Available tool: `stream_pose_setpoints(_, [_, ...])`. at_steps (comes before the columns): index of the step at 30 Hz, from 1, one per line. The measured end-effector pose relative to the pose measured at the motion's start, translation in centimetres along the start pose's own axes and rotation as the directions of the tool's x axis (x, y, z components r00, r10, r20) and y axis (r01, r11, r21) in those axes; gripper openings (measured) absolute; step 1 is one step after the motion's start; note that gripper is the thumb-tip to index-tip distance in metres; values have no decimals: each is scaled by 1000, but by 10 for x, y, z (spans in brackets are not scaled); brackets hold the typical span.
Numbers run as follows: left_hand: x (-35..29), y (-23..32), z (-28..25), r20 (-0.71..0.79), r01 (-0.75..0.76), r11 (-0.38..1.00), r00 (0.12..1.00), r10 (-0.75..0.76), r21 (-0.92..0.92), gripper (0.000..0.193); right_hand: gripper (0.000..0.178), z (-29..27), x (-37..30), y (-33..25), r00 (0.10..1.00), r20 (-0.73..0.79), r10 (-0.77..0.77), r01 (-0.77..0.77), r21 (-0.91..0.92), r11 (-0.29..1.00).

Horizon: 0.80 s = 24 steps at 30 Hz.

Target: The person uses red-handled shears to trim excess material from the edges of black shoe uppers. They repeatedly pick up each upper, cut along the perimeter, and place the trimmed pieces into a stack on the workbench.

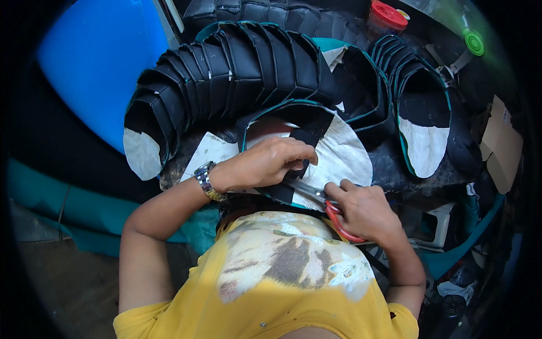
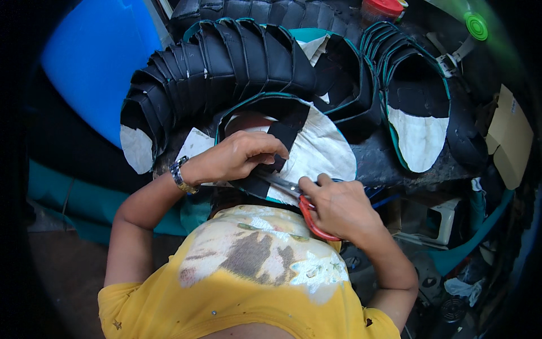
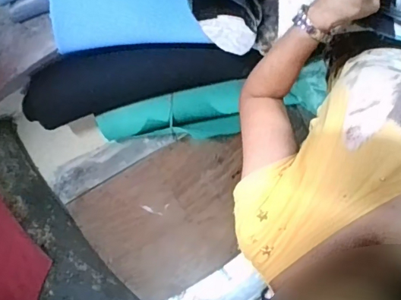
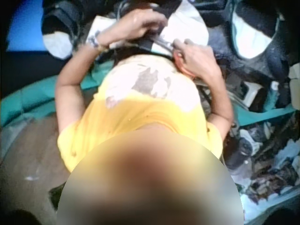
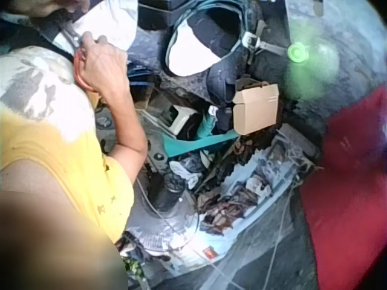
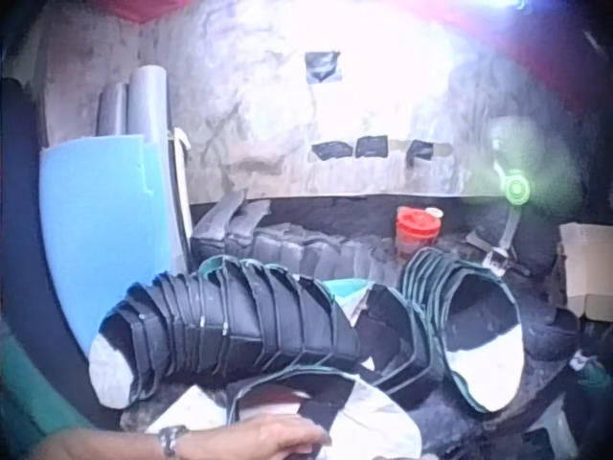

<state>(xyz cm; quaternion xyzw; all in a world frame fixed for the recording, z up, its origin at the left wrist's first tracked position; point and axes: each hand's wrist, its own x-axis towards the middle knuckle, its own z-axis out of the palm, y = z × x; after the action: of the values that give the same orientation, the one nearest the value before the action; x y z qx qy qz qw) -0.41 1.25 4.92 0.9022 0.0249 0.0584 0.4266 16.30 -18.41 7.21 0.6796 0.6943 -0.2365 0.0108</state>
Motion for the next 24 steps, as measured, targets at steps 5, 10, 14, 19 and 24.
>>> stream_pose_setpoints(5, [0,11,-7,-89,-21,999,996,18,-40,31,32,2,3,1,1000,26,-1,-1,50,999])
stream_pose_setpoints(10, [-20,28,-39,-359,-61,993,933,22,-98,30,32,-12,-45,32,959,-209,194,-150,207,967])
stream_pose_setpoints(14, [-38,20,-34,-490,262,904,869,-69,337,69,32,5,-73,58,703,-179,688,-631,289,720])
stream_pose_setpoints(19, [-42,2,-4,-632,269,963,750,-196,21,53,55,38,-37,83,510,-332,794,-726,329,604])
stream_pose_setpoints(24, [-44,5,-10,-867,12,997,495,64,81,50,59,37,0,97,544,-323,775,-691,352,632])
